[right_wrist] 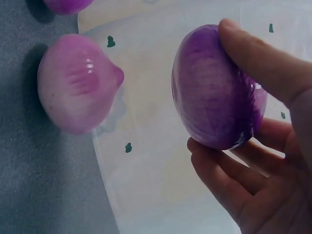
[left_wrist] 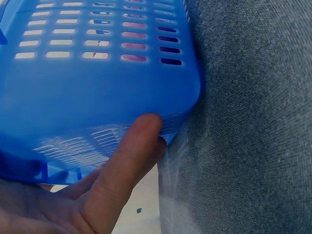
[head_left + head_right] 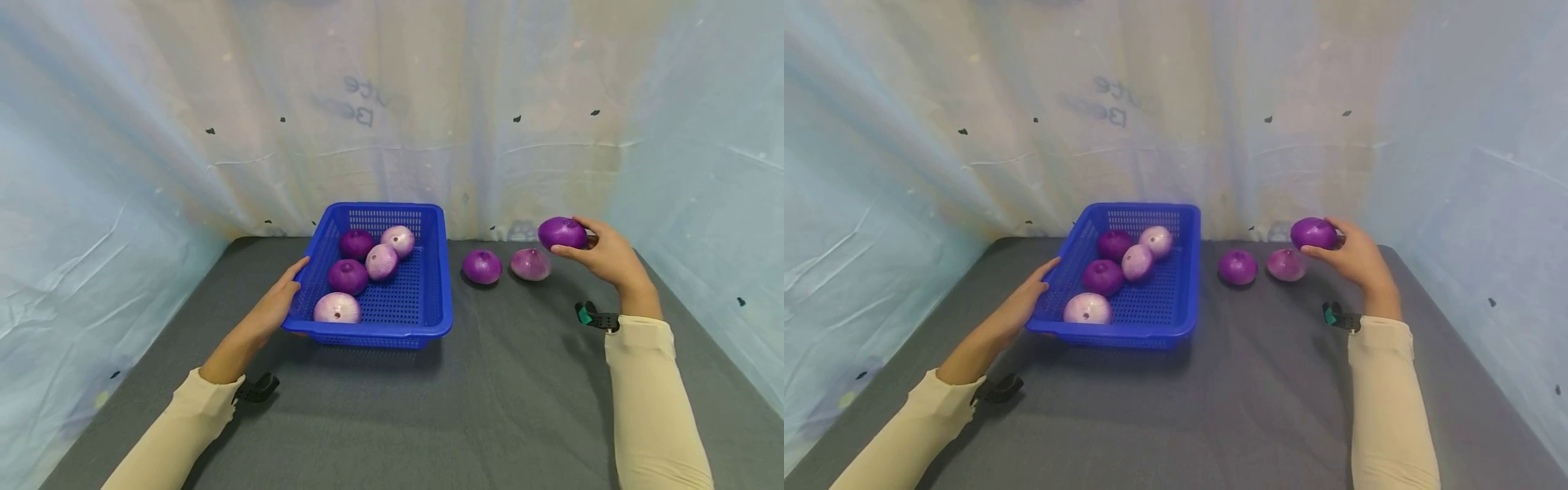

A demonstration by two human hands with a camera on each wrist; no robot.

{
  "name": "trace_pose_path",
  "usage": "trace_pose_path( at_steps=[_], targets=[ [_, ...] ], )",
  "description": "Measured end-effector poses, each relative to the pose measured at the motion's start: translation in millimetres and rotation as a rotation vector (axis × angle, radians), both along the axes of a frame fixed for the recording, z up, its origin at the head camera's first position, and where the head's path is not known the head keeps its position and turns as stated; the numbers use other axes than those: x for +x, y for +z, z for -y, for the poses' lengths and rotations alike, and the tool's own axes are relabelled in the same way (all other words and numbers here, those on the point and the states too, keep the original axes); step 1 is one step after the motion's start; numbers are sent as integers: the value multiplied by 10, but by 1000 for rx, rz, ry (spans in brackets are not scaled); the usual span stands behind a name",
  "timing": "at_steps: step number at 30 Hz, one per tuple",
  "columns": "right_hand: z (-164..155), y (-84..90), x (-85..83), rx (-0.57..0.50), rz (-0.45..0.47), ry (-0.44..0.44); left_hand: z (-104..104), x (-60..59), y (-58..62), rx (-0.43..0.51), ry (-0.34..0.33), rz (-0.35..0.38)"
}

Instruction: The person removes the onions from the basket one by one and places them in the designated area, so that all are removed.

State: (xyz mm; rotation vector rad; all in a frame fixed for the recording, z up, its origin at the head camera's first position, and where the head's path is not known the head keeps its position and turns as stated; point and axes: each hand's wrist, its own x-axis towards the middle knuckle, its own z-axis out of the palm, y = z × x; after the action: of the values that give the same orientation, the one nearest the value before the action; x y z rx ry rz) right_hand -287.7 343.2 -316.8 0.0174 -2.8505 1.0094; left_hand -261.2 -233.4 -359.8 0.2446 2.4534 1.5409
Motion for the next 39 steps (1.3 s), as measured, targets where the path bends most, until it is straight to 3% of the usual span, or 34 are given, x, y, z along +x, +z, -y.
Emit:
trace_pose_path(
  at_steps=[30, 39],
  targets=[
    [-348, -288, -59, 44, 69, -124, -23, 13, 35, -11, 2, -4],
    [-398, -385, -87, 117, 116, -133, -20, 14, 30, -18, 1, -2]
  ],
)
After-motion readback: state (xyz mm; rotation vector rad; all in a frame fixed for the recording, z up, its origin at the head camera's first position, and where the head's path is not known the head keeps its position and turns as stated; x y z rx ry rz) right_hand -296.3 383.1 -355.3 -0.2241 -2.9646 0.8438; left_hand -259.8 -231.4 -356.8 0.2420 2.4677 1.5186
